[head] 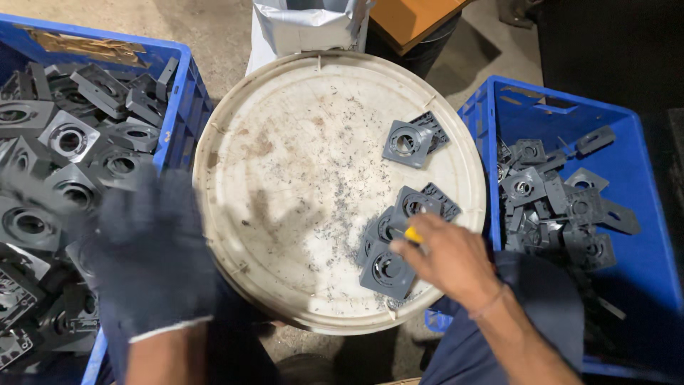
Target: The person trims excess material from grey plastic components using a utility knife while working over a white bucket. They scrape the edges and inner circles of the parts by hand and then place the items into a blue bin.
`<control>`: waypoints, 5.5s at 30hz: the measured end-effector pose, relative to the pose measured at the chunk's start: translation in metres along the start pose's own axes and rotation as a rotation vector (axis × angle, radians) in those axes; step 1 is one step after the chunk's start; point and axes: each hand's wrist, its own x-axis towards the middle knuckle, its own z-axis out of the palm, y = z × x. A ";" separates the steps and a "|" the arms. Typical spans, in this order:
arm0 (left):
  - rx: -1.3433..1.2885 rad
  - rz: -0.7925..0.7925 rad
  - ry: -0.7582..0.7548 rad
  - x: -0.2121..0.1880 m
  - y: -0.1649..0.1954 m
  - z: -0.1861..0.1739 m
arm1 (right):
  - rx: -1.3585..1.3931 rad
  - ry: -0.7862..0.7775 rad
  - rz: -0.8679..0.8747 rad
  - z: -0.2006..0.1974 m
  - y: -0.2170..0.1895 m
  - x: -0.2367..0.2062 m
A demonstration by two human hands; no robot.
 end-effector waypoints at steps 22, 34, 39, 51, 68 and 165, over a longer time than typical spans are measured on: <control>0.648 -0.313 -0.679 -0.064 -0.107 0.032 | 0.414 0.112 0.040 0.017 0.001 -0.007; 1.059 -0.005 -0.831 -0.061 -0.097 0.028 | 0.188 0.047 -0.234 0.003 -0.016 -0.004; 1.187 0.062 -0.836 -0.059 -0.096 0.027 | 0.104 0.144 -0.307 0.012 -0.028 -0.004; 1.173 0.097 -0.778 -0.059 -0.091 0.026 | 0.037 0.143 -0.263 0.042 -0.020 -0.015; 1.221 0.094 -0.847 -0.056 -0.088 0.026 | 0.055 0.251 -0.319 0.044 -0.019 -0.016; 0.838 -0.273 -0.487 -0.052 -0.077 0.044 | 1.543 -0.227 0.460 0.032 -0.018 -0.012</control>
